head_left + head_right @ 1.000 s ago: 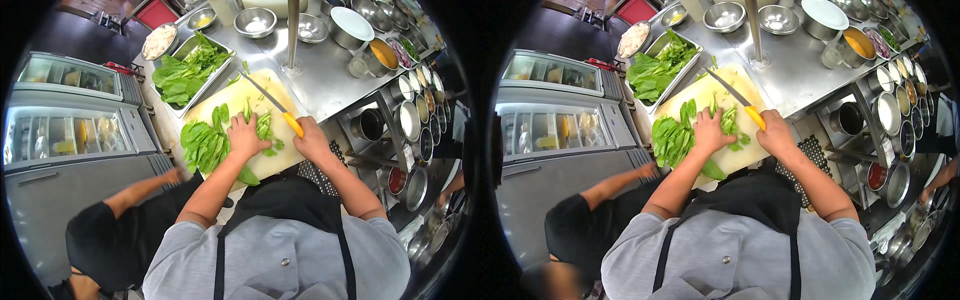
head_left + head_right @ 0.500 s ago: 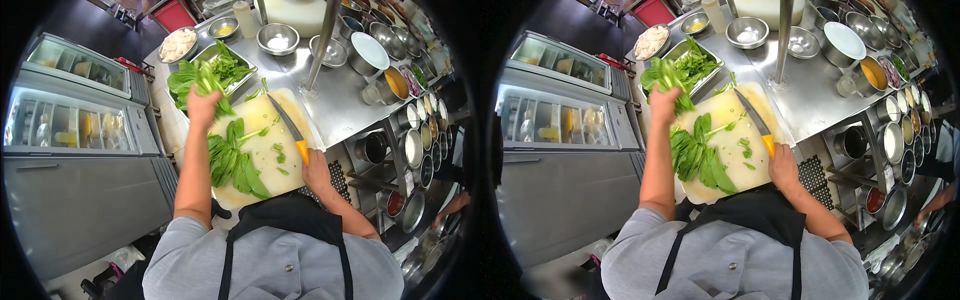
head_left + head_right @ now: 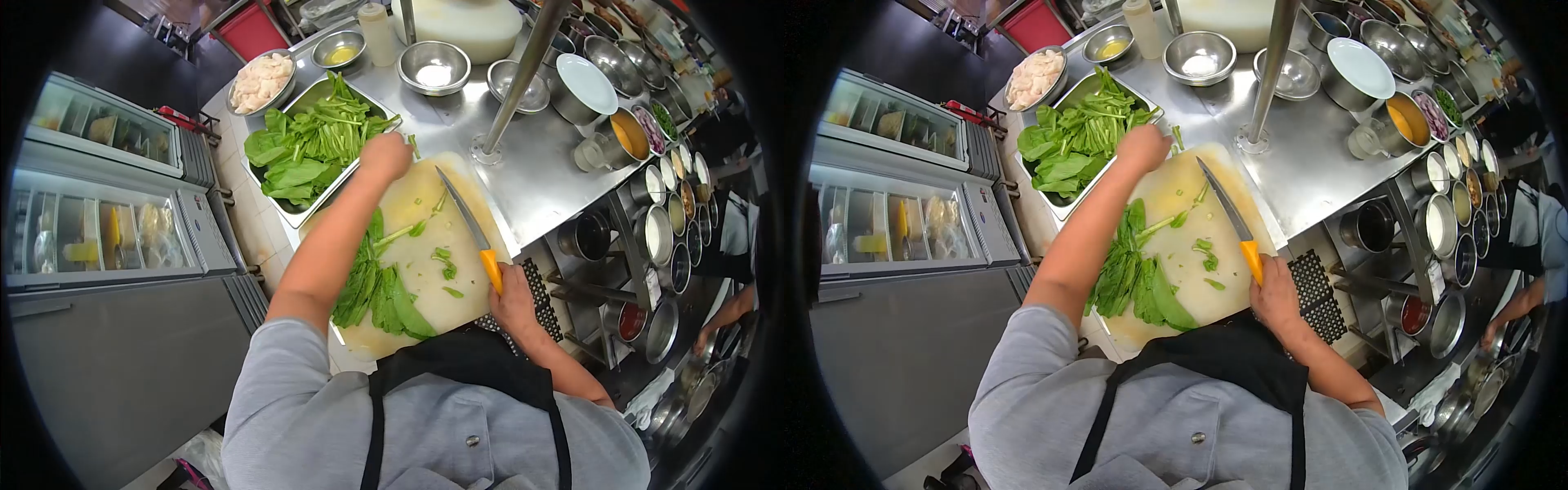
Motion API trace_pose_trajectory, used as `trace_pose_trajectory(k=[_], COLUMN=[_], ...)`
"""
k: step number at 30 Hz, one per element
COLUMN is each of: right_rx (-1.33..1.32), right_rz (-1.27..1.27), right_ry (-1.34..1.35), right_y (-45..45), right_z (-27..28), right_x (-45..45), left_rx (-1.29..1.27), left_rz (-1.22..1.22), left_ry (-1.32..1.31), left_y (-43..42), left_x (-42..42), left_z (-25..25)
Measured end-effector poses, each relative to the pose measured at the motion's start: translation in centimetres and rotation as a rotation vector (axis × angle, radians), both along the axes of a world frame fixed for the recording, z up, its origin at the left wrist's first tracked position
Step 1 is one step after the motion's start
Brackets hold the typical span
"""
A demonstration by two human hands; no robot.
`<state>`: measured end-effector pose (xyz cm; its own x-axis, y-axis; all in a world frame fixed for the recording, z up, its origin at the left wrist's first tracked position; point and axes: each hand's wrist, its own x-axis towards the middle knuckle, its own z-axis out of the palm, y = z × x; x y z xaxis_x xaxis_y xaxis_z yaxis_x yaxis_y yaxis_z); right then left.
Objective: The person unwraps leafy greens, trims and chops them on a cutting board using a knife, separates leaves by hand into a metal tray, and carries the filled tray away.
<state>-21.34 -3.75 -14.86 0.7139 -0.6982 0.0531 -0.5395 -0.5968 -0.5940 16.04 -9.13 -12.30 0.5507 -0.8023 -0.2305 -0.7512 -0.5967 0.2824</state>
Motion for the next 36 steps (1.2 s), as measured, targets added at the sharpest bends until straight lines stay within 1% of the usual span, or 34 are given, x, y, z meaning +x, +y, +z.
trace_pose_trajectory(k=[1, 2, 4, 5, 6, 7, 8, 9, 10, 12, 14, 16, 17, 19, 20, 22, 24, 25, 27, 28, 30, 31, 32, 34, 36], right_rx=[-0.002, 0.002, 0.004, 0.016, 0.028, 0.032, 0.014, -0.003, 0.003, 0.029, 0.012, 0.001, 0.004, -0.015, -0.031, -0.011, -0.004, -0.034, -0.042, -0.021, -0.002, 0.007, 0.015, 0.037, 0.056], right_rz=[-0.005, -0.008, -0.020, -0.027, -0.032, -0.039, -0.042, -0.049, -0.062, -0.094, -0.093, -0.109, -0.107, -0.088, -0.072, -0.081, -0.064, -0.055, -0.029, -0.027, 0.011, 0.019, 0.022, 0.033, 0.041], right_ry=[-0.004, -0.015, -0.026, -0.030, -0.033, -0.031, -0.052, -0.074, -0.075, -0.125, -0.143, -0.151, -0.150, -0.147, -0.138, -0.120, -0.110, -0.085, -0.056, -0.038, -0.027, -0.021, -0.014, -0.004, 0.016], right_y=[0.1, 0.2, 0.3, 0.4, 0.5, 0.6, 0.6, 0.6, 0.6, 0.7, 0.4, 0.3, 0.2, -0.2, -0.2, -0.4, -1.2, -1.6, -1.7, -2.0, -2.3, -2.4, -2.4, -2.4, -2.2], right_z=[0.1, 0.3, 0.6, 0.8, 0.9, 0.9, 0.9, 0.8, 0.8, 1.0, 0.5, 0.5, 0.5, 0.3, 0.2, 0.2, 0.1, -0.1, -0.3, -0.3, -0.5, -0.8, -1.1, -0.9, -1.0], right_x=[-0.1, -0.2, -0.6, -0.9, -1.1, -1.5, -1.9, -2.2, -2.5, -3.0, -3.6, -3.9, -4.1, -4.4, -4.4, -3.9, -2.8, -2.2, -1.3, -0.7, 0.2, 0.4, 0.7, 1.0, 0.9], left_rx=[0.088, 0.085, 0.066, 0.146, 0.150, 0.137, 0.123, 0.175, 0.182, 0.308, 0.279, 0.145, 0.149, -0.200, -0.194, -0.125, -0.149, -0.151, -0.472, -0.462, -0.295, -0.111, -0.106, -0.199, -0.070], left_rz=[0.020, 0.013, 0.203, 0.215, 0.209, 0.174, 0.137, 0.132, 0.120, -0.113, -0.111, -0.245, -0.245, -0.105, -0.109, -0.124, -0.186, -0.170, -0.077, -0.056, 0.308, 0.429, 0.453, 0.454, 0.369], left_ry=[0.007, 0.003, -0.020, 0.052, 0.053, 0.043, 0.033, 0.079, 0.077, 0.008, -0.048, 0.022, 0.017, 0.089, 0.085, 0.266, 0.234, 0.227, 0.040, 0.037, -0.187, -0.093, -0.102, 0.321, 0.199], left_y=[-1.1, -2.1, -3.6, -4.3, -4.8, -5.1, -5.3, -5.4, -5.6, -5.9, -5.5, -4.3, -3.5, -1.8, -0.8, 2.6, 6.4, 8.1, 12.4, 14.5, 18.7, 20.5, 22.0, 23.9, 24.1], left_x=[-0.9, -1.6, -2.9, -2.8, -2.1, -1.2, -0.6, -0.6, -0.1, 0.9, 1.4, 2.2, 2.5, 2.1, 1.3, -1.4, -4.7, -5.0, -4.9, -4.7, -4.2, -4.3, -4.6, -6.0, -9.9], left_z=[-0.4, -0.7, -0.6, -0.8, -2.3, -4.8, -6.2, -4.7, -4.8, -5.1, -5.7, -5.0, -4.8, -3.0, -2.3, -0.5, -0.1, 0.2, 0.4, 0.7, 1.4, 1.1, 0.5, 0.0, 0.6])
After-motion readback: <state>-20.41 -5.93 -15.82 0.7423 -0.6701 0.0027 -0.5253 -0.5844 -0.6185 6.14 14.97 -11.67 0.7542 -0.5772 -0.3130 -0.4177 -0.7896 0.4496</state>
